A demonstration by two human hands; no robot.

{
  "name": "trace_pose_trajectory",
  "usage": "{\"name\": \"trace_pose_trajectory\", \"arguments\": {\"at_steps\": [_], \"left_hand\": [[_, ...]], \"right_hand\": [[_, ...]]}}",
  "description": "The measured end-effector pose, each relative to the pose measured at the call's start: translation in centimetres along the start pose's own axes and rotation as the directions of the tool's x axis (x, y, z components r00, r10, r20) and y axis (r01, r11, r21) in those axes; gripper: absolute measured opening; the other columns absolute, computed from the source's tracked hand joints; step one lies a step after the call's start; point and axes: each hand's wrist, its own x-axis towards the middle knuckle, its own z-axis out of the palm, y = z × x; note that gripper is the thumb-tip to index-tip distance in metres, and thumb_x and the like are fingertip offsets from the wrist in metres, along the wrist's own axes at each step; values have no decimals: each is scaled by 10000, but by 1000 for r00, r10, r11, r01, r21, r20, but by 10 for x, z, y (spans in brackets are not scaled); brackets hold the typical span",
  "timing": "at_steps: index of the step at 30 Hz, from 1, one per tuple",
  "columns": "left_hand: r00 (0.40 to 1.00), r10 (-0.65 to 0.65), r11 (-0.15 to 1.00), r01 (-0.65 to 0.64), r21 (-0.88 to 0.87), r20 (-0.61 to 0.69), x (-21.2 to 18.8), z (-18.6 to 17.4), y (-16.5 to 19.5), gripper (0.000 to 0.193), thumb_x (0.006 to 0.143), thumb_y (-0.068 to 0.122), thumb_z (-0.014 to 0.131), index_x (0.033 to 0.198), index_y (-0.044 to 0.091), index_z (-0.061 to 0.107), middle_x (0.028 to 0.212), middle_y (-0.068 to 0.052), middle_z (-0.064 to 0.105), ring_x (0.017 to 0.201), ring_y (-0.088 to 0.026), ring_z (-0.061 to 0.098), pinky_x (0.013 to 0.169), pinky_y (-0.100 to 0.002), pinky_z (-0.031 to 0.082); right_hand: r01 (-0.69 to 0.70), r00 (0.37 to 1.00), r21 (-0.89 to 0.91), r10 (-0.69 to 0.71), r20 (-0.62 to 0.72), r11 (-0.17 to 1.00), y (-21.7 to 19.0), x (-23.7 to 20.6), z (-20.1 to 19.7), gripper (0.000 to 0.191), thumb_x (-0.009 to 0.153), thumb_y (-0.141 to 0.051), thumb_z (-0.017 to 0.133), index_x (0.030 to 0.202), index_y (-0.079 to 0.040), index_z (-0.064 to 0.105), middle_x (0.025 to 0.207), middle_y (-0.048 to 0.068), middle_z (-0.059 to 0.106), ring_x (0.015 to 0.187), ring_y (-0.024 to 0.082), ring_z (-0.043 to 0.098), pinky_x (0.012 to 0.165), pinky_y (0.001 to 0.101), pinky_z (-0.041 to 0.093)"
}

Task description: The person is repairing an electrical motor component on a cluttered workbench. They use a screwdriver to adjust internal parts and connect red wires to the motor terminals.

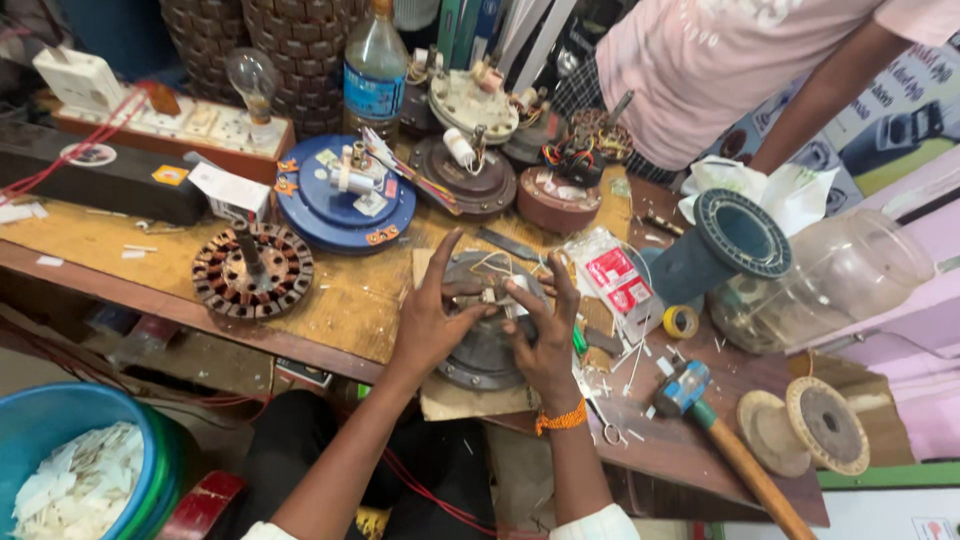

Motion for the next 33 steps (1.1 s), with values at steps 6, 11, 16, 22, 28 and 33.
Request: {"name": "trace_pose_trajectory", "arguments": {"at_steps": [6,11,16,22,28,33], "left_hand": [[983,175,983,-171,62,-63,3,2,-4,889,732,247,916,1497,224,462,1156,-122,760,991,-275,789,790,-374,616],[999,43,999,-42,26,-11,3,1,-1,884,725,278,895,1495,248,461,1041,-108,801,975,-275,795,790,-379,606],[999,46,998,-45,37,-17,2,1,4,919,733,280,890,1519,259,415,1027,-110,814,962,-280,791,794,-384,604],[996,83,996,-82,36,-24,2,0,3,915,731,294,890,1512,256,415,1028,-111,803,969,-270,796,801,-394,609],[998,52,997,-51,52,-32,3,2,2,934,721,308,899,1516,267,412,1013,-113,807,966,-277,792,803,-404,607],[997,66,997,-65,40,-24,4,1,5,951,725,308,890,1533,276,390,1046,-112,794,974,-281,790,788,-409,615]], "right_hand": [[16,1000,28,-15,-16,999,-3,4,-1,455,928,-238,724,1374,-188,649,1637,157,330,1335,334,486,1124,458,428],[-16,1000,32,16,-14,999,-5,4,-1,441,948,-273,702,1379,-191,654,1627,155,341,1299,321,490,1132,468,416],[-12,1000,15,13,-25,1000,-5,4,-2,409,968,-302,674,1363,-195,671,1637,156,337,1326,325,479,1147,477,396],[-47,999,52,47,3,998,0,1,0,430,963,-323,674,1372,-191,668,1640,129,356,1335,314,486,1117,445,422],[14,999,164,-7,-44,986,9,-3,3,580,1020,-377,655,1517,-139,472,1675,143,297,1437,350,420,1184,456,403],[7,1000,89,-7,-9,996,10,0,4,559,1001,-409,632,1490,-159,532,1675,158,297,1369,320,474,1180,457,392]]}}
